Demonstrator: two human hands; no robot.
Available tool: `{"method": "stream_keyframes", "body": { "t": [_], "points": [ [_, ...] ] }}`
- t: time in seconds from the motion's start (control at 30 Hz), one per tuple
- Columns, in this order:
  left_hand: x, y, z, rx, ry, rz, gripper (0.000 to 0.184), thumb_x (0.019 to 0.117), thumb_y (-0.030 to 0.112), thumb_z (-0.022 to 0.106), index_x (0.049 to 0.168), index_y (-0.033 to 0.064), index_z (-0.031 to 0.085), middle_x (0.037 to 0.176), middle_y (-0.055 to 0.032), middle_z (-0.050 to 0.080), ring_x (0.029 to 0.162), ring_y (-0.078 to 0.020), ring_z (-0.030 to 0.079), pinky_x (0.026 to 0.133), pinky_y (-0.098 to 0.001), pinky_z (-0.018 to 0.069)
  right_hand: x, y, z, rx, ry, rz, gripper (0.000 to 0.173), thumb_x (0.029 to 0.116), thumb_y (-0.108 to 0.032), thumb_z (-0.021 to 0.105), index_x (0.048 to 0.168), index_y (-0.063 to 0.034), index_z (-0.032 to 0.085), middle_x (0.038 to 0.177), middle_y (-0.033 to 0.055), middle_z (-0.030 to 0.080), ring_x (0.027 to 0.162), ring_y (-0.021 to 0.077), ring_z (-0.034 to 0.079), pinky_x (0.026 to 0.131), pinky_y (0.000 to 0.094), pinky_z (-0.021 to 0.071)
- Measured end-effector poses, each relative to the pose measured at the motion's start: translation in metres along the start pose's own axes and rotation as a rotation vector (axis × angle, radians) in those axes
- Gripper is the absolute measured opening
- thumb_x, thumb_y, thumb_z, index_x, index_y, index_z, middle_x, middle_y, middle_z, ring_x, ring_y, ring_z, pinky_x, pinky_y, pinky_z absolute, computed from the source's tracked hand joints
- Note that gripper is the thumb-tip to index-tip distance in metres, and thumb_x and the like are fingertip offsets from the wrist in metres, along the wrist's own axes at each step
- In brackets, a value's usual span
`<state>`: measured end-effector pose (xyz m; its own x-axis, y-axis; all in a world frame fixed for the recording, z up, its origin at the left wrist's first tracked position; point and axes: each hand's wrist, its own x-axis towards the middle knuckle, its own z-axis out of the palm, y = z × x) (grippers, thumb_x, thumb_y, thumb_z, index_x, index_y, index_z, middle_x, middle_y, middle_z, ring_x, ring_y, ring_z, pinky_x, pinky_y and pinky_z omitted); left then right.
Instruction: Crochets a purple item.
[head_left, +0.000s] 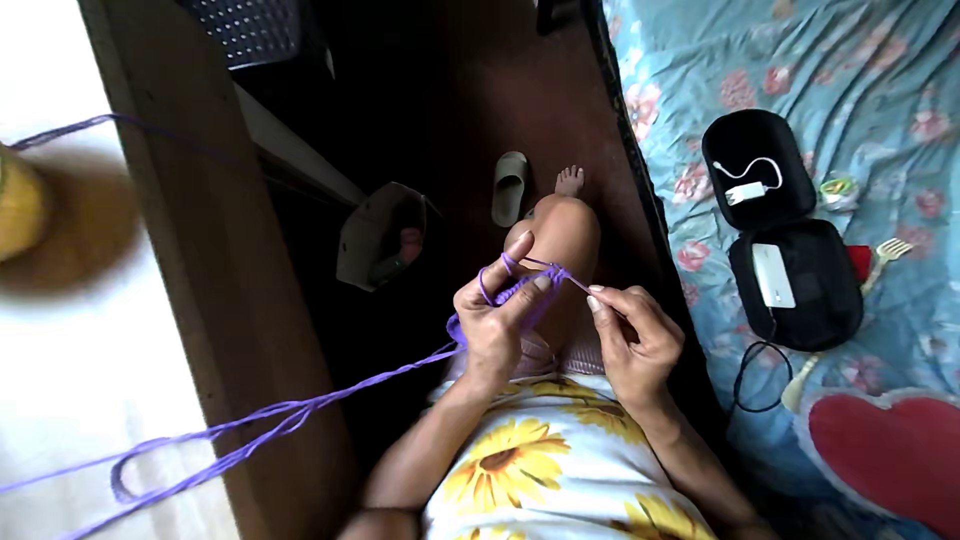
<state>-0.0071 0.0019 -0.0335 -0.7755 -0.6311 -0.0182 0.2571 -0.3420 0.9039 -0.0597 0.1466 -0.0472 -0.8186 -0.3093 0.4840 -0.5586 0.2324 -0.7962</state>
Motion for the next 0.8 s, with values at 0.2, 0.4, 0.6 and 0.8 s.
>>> {"method": "stream_keyframes", "body": {
  "t": [0.2,0.4,0.6,0.8],
  "points": [
    [0.004,0.001,-0.004,0.156,-0.097,0.112,0.036,0.0848,-0.008,0.067,0.119,0.0015,0.074,0.095,0.0014,0.076,0.080,-0.0045,0.070,0.074,-0.0239,0.0595,0.001,0.003,-0.001,-0.236,0.016,-0.157,0.012,0.0942,-0.005,0.067,0.095,0.0006,0.077,0.076,0.0105,0.065,0.069,0.0092,0.062,0.063,0.0165,0.0508],
    [0.008,0.006,-0.006,0.006,-0.055,-0.110,0.036,0.0848,-0.008,0.064,0.117,0.0038,0.075,0.080,0.0019,0.074,0.067,-0.0041,0.066,0.064,-0.0223,0.0570,0.000,0.004,-0.005,-0.139,-0.018,-0.125,0.010,0.0939,-0.004,0.067,0.095,0.0009,0.076,0.078,0.0093,0.065,0.072,0.0048,0.062,0.066,0.0131,0.0508],
    [0.021,0.014,-0.018,-0.131,-0.138,-0.375,0.037,0.0834,-0.007,0.056,0.114,0.0031,0.075,0.075,-0.0012,0.071,0.062,-0.0053,0.065,0.058,-0.0215,0.0558,-0.004,0.004,-0.007,-0.179,-0.051,-0.169,0.011,0.0942,-0.004,0.067,0.095,0.0008,0.076,0.079,0.0108,0.066,0.072,0.0072,0.063,0.066,0.0145,0.0512],
    [0.028,0.014,-0.029,-0.264,-0.259,-0.490,0.034,0.0809,-0.004,0.057,0.106,0.0056,0.078,0.075,-0.0022,0.070,0.061,-0.0054,0.065,0.056,-0.0212,0.0553,-0.005,0.007,-0.011,-0.146,-0.088,-0.195,0.010,0.0946,-0.004,0.067,0.094,0.0005,0.076,0.079,0.0107,0.066,0.072,0.0075,0.063,0.066,0.0152,0.0519]
  ]
}}
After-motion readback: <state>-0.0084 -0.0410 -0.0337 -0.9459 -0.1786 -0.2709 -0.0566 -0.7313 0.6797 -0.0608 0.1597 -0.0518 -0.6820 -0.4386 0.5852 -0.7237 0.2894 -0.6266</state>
